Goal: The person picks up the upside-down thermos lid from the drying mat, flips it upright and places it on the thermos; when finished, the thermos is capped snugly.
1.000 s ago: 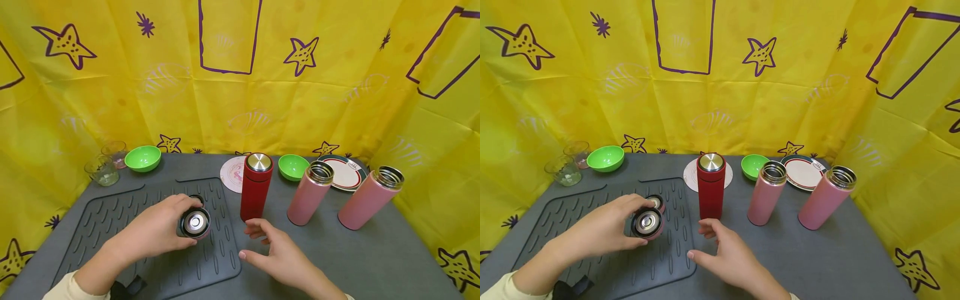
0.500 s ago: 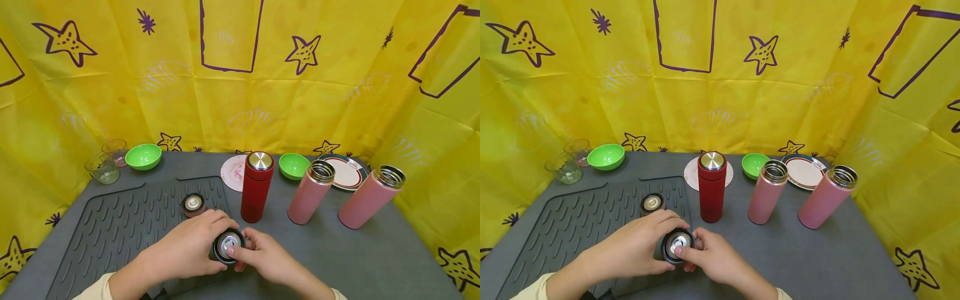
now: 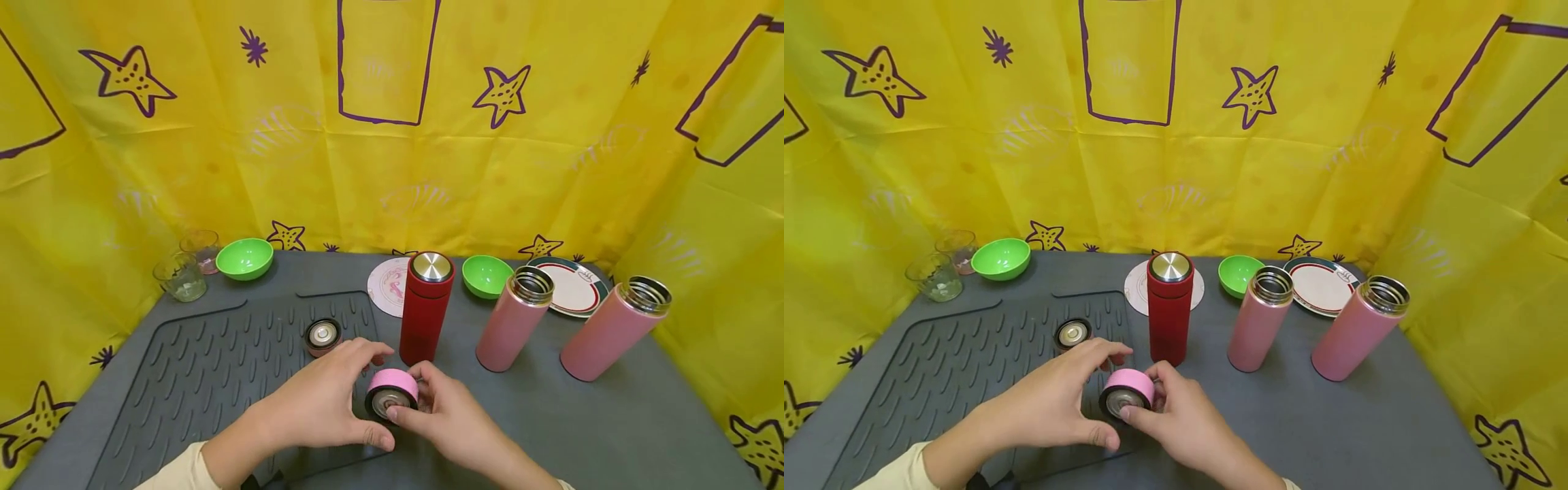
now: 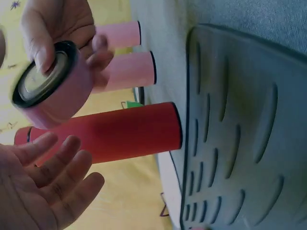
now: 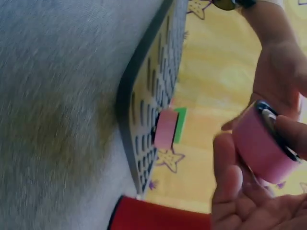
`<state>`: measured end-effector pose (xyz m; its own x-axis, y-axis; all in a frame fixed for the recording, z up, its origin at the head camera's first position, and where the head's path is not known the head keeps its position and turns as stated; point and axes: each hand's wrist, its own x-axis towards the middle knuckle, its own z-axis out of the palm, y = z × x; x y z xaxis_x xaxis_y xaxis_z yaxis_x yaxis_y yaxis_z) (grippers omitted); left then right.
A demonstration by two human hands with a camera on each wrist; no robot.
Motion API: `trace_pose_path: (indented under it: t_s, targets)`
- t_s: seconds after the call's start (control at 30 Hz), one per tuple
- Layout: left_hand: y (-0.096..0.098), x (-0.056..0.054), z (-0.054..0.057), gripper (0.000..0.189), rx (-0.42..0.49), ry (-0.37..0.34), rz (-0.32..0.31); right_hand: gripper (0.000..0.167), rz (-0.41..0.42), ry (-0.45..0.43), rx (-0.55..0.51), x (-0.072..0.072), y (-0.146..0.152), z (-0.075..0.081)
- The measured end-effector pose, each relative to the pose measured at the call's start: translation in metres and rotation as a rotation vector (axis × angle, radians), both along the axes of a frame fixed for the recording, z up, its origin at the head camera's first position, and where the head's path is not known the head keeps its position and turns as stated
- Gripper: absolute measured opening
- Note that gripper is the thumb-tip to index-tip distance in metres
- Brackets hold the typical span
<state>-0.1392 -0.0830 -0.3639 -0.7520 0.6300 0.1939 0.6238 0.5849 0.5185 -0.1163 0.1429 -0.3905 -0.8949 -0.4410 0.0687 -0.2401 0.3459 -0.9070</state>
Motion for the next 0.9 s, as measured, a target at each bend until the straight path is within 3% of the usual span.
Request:
trace_pose_path:
  t_s: [0.1, 0.23, 0.3, 0.4, 0.5, 0.6, 0.67, 0.73, 0.8, 0.9]
  targets:
    - [0.0, -0.002, -0.003, 0.086, 0.051, -0.082, 0.04, 0.039, -0.021, 0.302, 0.022, 0.001, 0.0, -0.004]
    - [0.004, -0.003, -0.004, 0.073, 0.168, -0.184, 0.013, 0.047, -0.033, 0.716, 0.048, -0.002, 0.0, -0.007]
    - [0.008, -0.004, -0.004, 0.07, 0.235, -0.229, -0.015, 0.039, -0.039, 0.863, 0.051, -0.004, 0.001, -0.007]
    - [0.013, -0.003, -0.002, 0.066, 0.336, -0.27, -0.047, 0.023, -0.051, 0.979, 0.035, -0.005, 0.003, -0.005]
    - [0.017, -0.003, -0.001, 0.062, 0.419, -0.237, -0.078, 0.027, -0.076, 1.027, 0.025, -0.006, 0.006, -0.003]
    - [0.018, -0.003, -0.001, 0.059, 0.479, -0.163, -0.059, 0.043, -0.109, 1.075, 0.016, -0.006, 0.013, 0.0]
    - [0.017, -0.004, -0.002, 0.059, 0.502, -0.128, -0.022, 0.056, -0.184, 1.115, 0.007, -0.009, 0.021, -0.001]
    - [0.015, -0.004, -0.003, 0.059, 0.521, -0.116, 0.017, 0.069, -0.326, 1.119, -0.006, -0.013, 0.032, -0.003]
    - [0.014, -0.004, -0.002, 0.059, 0.53, -0.106, 0.042, 0.087, -0.498, 1.025, -0.024, -0.017, 0.045, -0.006]
    - [0.013, -0.005, 0.001, 0.059, 0.53, -0.113, 0.068, 0.116, -0.727, 0.696, -0.067, -0.024, 0.065, -0.009]
